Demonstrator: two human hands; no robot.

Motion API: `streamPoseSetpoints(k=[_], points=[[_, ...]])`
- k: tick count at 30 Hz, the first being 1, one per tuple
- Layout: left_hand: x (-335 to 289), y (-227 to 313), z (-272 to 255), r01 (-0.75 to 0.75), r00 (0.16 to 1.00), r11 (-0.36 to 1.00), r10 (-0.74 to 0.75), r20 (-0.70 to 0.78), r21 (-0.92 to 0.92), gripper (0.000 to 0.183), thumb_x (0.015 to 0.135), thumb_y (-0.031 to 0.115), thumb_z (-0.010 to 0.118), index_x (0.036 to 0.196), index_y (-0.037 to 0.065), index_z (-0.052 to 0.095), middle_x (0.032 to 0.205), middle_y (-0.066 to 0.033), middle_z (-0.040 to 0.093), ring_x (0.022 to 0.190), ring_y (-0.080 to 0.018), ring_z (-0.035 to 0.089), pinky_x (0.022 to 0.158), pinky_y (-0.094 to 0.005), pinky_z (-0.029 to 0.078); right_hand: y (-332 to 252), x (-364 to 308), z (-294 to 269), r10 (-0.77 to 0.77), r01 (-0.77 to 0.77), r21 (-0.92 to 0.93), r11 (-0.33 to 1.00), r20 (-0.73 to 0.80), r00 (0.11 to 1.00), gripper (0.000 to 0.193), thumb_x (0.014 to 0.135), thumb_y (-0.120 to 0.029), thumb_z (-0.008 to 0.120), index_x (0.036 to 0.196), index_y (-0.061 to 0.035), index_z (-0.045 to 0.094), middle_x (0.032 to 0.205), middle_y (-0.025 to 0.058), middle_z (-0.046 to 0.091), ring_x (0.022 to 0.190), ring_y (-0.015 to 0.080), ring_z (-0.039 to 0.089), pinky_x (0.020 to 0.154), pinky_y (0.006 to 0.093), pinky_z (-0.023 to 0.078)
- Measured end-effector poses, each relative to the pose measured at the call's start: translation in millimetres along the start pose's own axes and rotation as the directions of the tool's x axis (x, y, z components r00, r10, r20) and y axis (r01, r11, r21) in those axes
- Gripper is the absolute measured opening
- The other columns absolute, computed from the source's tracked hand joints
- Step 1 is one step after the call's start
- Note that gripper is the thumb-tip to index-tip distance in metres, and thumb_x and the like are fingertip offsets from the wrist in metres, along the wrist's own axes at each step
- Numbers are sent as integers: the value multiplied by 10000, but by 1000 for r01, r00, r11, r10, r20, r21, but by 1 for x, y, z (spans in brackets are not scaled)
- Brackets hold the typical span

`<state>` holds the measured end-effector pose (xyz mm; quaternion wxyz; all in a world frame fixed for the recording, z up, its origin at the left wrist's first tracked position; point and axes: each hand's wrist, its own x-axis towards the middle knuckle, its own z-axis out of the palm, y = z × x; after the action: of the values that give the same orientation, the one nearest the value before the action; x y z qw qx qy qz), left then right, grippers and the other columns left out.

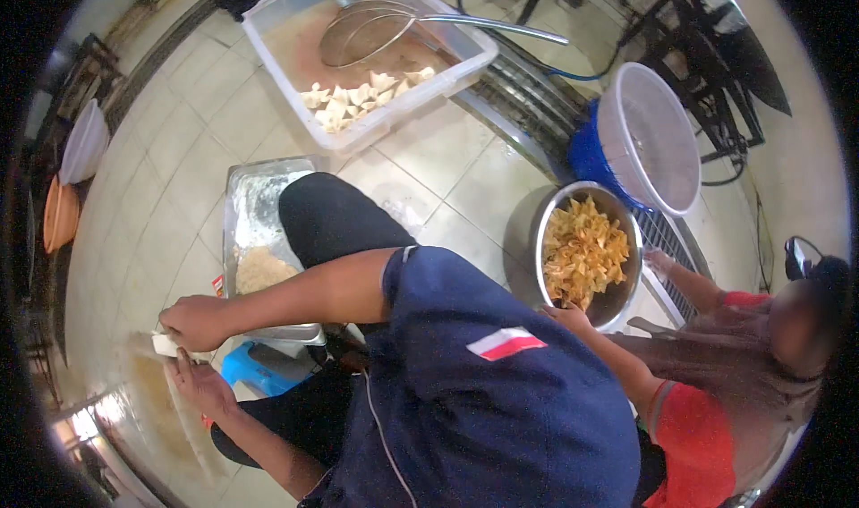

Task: The person sits on a low stool and folds wonton wrappers into flower shapes. They scoop a filling from a metal tray using a spoon, place it on a wrapper, and pleat the edges to form a decorative dumpling. The finished dumplings are placed into a plastic container.

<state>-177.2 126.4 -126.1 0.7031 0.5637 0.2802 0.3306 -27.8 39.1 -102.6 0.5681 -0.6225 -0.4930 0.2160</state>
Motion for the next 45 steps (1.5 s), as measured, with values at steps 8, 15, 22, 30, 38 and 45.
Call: streamPoseSetpoints(k=[8,15,22,30,38,45], points=[[-5,16,16,-81,995,931,53,-88,-355,376,860,-43,671,1202,5,522,1097,-85,640,989,-171,638,900,-316,519,-16,-1,-15,15,-35,158,987,125,992,192,890,-179,661,904,0,593,737,169,621,651,259,609,619,395,480],[-12,28,14,-83,989,933,35,-143,-350,318,852,-7,714,1121,14,546,1023,-79,657,952,-150,641,841,-291,514,-33,-1,-17,56,-87,143,986,209,976,147,927,-132,649,945,14,638,794,72,642,670,115,557,603,275,455],[-17,35,13,-88,986,964,49,-157,-249,277,889,35,677,1126,2,537,1019,-90,652,930,-180,652,840,-333,536,-44,3,-21,88,-109,84,991,219,972,148,923,-146,651,949,-1,642,812,88,655,694,162,571,629,307,454],[-16,41,5,-121,970,934,38,-242,-336,325,871,33,713,1125,-17,515,1046,-117,639,971,-187,641,895,-342,525,-40,0,-16,61,-83,218,972,106,992,187,866,-106,725,963,-20,591,835,75,634,748,136,605,675,286,490],[-18,41,4,-140,970,941,68,-235,-309,263,863,42,730,1053,20,550,982,-87,655,916,-158,644,848,-316,523,-40,1,-17,198,-260,283,923,227,953,159,882,-98,706,925,-10,581,850,71,630,724,129,624,630,276,491],[-18,42,5,-147,966,939,69,-247,-312,249,859,23,729,1036,27,554,964,-90,667,897,-161,654,824,-308,525,-40,1,-14,55,-96,210,973,196,979,143,899,-89,678,938,-4,570,846,76,610,684,141,629,606,280,491]])
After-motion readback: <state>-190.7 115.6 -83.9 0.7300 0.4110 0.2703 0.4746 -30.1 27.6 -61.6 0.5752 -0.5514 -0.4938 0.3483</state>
